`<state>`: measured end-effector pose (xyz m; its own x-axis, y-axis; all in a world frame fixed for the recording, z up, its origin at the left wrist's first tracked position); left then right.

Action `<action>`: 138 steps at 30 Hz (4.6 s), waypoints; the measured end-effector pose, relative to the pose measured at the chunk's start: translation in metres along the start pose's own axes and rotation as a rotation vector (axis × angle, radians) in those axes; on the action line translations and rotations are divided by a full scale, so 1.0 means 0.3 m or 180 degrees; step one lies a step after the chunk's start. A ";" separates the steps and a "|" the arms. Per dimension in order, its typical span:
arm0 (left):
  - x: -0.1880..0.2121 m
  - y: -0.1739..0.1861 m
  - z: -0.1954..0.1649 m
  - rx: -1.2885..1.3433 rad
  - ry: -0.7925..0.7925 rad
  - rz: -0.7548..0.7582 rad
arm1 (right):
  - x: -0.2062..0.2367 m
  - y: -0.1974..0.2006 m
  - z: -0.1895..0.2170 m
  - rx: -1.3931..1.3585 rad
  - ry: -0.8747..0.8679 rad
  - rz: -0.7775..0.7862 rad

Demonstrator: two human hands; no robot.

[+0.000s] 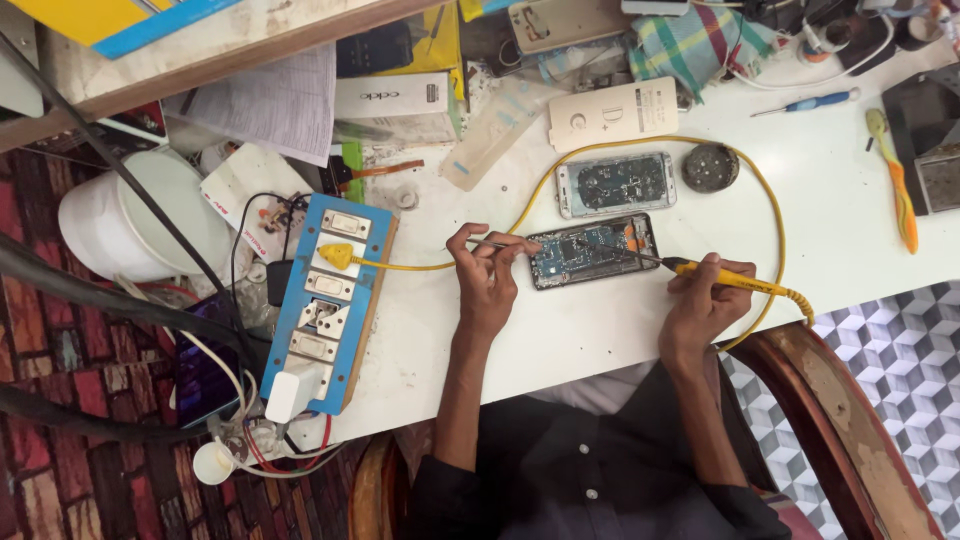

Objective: The person uses a soldering iron to work on a smartphone motherboard placed on a white workbench. They hold the board steady with one hand while applying heat with the other, focusing on specific areas of the circuit board.

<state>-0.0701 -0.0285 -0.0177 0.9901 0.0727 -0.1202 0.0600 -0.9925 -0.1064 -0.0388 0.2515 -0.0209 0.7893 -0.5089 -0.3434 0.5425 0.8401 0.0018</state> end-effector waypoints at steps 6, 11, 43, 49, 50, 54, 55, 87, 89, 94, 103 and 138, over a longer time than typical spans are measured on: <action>-0.010 -0.010 -0.014 -0.0231 -0.0167 0.0063 | -0.007 0.000 0.009 0.0019 0.0065 0.0099; -0.019 -0.017 -0.032 -0.0368 -0.0200 0.0032 | -0.019 -0.009 0.018 0.0144 0.0114 0.0223; 0.025 -0.046 -0.004 -0.0655 -0.0426 0.0006 | 0.002 0.025 -0.024 0.0056 -0.0407 -0.0275; 0.013 -0.037 0.003 -0.0699 -0.0511 -0.0021 | 0.003 0.004 -0.008 -0.0023 -0.0289 -0.0245; 0.011 -0.037 0.006 -0.0650 -0.0431 -0.0002 | 0.002 0.001 -0.004 -0.0016 -0.0262 -0.0214; 0.013 -0.038 -0.019 -0.0827 -0.0545 -0.0032 | -0.005 -0.009 0.009 -0.0010 -0.0185 -0.0101; 0.011 -0.039 -0.023 -0.0851 -0.0570 -0.0023 | -0.008 -0.009 0.008 -0.0048 -0.0204 -0.0108; 0.009 -0.036 -0.045 -0.0919 -0.0601 -0.0039 | -0.012 -0.021 -0.014 -0.0339 -0.0305 0.0200; 0.007 -0.038 -0.041 -0.0892 -0.0576 -0.0041 | -0.010 -0.006 -0.010 -0.0253 -0.0257 0.0039; 0.006 -0.046 -0.054 -0.1072 -0.0778 -0.0086 | -0.010 0.004 -0.012 -0.0333 -0.0097 -0.0051; 0.014 -0.064 -0.116 -0.2318 -0.1428 -0.0280 | -0.007 -0.004 -0.018 -0.0040 -0.0093 -0.0055; 0.013 -0.052 -0.050 -0.0898 -0.0749 -0.0005 | -0.019 -0.010 0.018 -0.0078 -0.0225 0.0104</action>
<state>-0.0653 -0.0141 -0.0016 0.9356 0.0624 -0.3475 0.1267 -0.9780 0.1656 -0.0433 0.2509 -0.0140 0.8253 -0.4924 -0.2762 0.5095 0.8604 -0.0113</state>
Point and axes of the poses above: each hand's wrist, its own x-axis away from the middle knuckle, its own y-axis out of the back of the hand, z = x × y, the point moved 6 cm from there along -x, towards the middle knuckle, and after that the axes turned 8 degrees about y, right-handed, at the moved point
